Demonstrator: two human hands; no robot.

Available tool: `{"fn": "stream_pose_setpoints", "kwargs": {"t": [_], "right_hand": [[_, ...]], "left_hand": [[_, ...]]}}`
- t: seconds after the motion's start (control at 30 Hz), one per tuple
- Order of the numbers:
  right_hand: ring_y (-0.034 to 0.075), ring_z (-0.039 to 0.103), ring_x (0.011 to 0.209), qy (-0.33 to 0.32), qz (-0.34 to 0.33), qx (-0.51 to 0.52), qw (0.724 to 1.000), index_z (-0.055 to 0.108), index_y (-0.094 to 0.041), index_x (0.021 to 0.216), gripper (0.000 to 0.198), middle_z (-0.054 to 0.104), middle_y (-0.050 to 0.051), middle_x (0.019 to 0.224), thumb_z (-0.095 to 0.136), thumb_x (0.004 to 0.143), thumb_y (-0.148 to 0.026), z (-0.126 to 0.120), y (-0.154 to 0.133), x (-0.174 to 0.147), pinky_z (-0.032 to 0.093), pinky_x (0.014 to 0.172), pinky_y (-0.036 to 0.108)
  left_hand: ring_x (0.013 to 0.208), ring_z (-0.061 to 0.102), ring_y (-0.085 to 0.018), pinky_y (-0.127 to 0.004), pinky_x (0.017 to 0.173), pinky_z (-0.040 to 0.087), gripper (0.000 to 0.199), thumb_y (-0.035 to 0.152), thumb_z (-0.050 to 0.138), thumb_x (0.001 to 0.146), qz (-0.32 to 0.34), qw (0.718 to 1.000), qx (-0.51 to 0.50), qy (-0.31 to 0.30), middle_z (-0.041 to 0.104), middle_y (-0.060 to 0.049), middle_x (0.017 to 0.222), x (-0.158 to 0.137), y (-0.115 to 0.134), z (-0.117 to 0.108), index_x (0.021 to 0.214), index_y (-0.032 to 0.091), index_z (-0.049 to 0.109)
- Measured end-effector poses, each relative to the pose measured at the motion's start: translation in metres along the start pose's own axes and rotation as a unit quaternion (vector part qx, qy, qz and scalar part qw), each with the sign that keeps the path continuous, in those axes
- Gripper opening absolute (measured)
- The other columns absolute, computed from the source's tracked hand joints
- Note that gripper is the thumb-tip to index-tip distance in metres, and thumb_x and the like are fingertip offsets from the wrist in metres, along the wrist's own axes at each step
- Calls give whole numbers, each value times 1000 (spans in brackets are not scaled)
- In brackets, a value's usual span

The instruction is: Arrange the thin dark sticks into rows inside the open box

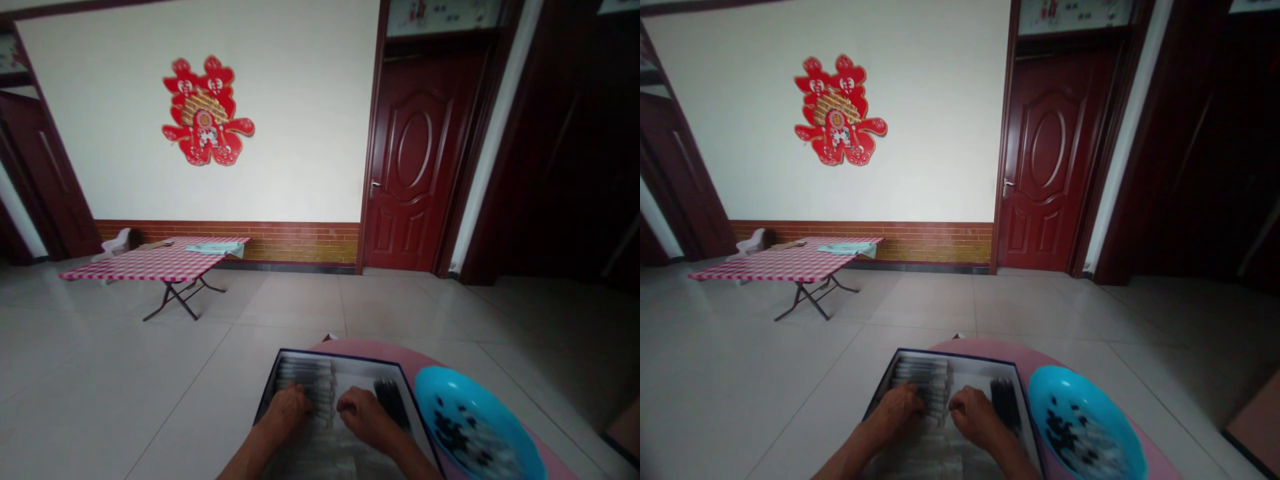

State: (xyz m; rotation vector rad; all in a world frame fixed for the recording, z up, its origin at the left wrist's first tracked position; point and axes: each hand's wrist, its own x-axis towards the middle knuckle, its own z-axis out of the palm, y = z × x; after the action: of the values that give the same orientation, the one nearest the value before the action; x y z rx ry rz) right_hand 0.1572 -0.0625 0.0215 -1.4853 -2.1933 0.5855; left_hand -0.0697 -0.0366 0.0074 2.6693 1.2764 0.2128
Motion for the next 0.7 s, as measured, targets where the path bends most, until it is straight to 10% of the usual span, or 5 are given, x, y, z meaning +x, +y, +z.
{"fn": "stream_pose_setpoints", "kwargs": {"t": [0.17, 0.7], "right_hand": [[19, 66, 78, -96, 8, -56, 994, 78, -19, 78, 32, 76, 5, 81, 49, 67, -10, -2, -12, -3, 45, 71, 23], [20, 67, 74, -124, 36, -73, 989, 77, -17, 77, 32, 76, 9, 82, 53, 59, -7, -16, -23, -14, 45, 63, 23]], "left_hand": [[84, 62, -25, -35, 74, 48, 24, 8, 50, 78, -13, 998, 48, -30, 69, -10, 87, 0, 4, 1, 84, 16, 71], [91, 61, -27, -39, 82, 47, 25, 4, 47, 75, -14, 999, 27, -19, 68, -11, 95, -4, 0, 8, 88, 13, 67]]}}
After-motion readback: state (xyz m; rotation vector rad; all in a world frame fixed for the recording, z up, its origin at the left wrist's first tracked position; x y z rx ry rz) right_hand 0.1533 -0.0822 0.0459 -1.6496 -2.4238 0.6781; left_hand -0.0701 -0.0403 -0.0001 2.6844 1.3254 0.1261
